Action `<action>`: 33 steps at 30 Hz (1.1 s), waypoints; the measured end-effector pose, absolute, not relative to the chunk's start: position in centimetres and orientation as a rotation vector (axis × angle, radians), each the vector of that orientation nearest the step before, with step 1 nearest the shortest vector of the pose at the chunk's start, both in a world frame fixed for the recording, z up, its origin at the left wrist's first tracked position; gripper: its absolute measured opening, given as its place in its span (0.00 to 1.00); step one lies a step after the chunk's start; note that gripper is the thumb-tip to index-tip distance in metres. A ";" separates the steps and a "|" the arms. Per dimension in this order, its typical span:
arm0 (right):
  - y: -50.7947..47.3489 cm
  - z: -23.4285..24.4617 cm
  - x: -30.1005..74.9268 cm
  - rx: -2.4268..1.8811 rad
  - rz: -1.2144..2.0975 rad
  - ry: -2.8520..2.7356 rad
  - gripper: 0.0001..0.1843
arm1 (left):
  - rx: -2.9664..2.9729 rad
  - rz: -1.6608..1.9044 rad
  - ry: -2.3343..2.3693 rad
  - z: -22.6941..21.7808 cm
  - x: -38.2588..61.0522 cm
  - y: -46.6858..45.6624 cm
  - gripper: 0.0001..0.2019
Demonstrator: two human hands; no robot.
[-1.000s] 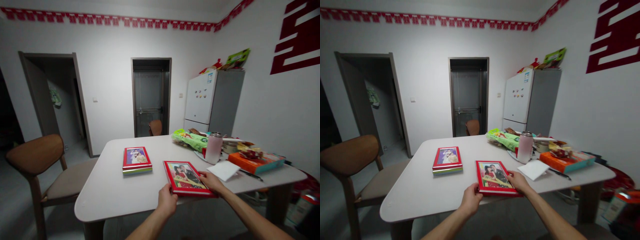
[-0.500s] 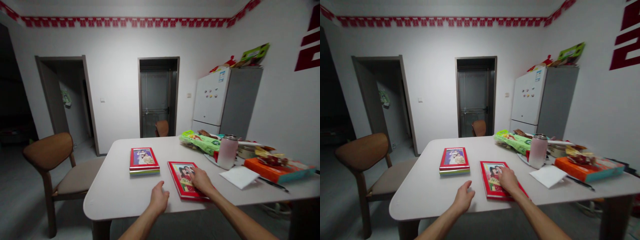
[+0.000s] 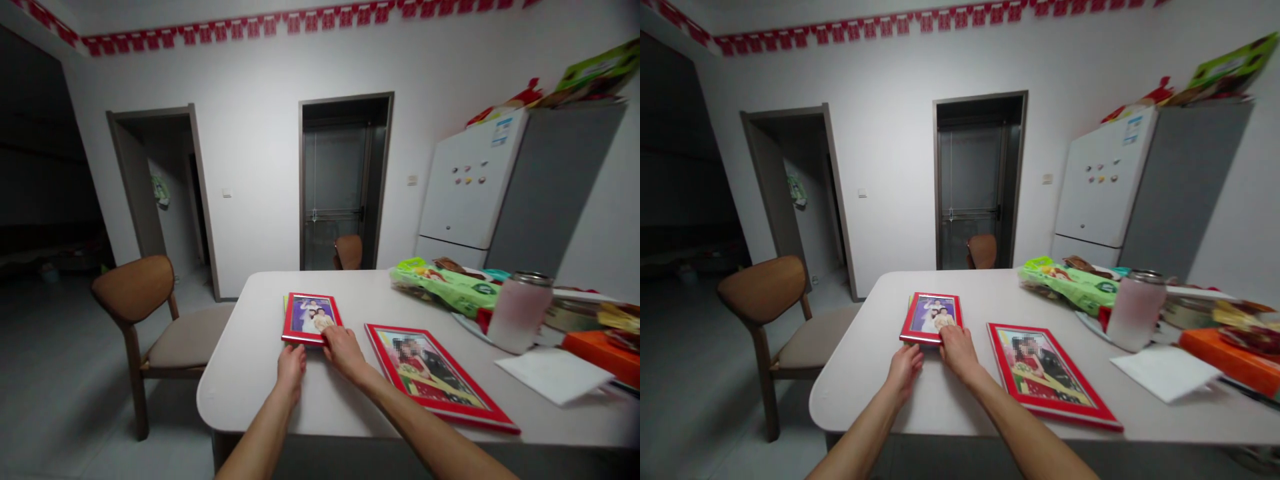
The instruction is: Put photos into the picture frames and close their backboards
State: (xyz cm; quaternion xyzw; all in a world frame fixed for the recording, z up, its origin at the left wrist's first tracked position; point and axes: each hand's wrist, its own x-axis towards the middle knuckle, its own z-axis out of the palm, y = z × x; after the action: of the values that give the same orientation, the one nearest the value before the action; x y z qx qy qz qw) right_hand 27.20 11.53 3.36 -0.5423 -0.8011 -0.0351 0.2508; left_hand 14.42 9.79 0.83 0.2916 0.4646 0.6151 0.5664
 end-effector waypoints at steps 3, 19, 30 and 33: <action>9.7 3.4 27.1 -1.428 -0.065 -2.215 0.09 | 0.620 1.508 1.027 1.2 14.5 9.5 0.08; 3.1 6.8 29.2 -1.278 0.968 -1.194 0.32 | 1.275 1.609 1.068 7.2 14.9 -1.7 0.11; -0.6 6.6 30.6 -1.036 1.408 -0.895 0.23 | 2.402 0.862 1.189 7.0 15.3 -7.4 0.31; 0.4 6.1 31.0 -1.068 1.383 -0.894 0.25 | 2.429 0.770 1.227 6.3 15.7 -7.0 0.33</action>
State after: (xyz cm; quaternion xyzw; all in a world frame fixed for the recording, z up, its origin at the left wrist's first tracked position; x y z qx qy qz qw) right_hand 31.01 0.40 6.10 -0.4525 -0.3785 0.5857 0.5558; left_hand 15.70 -6.98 6.35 0.8483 0.4286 0.2690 0.1561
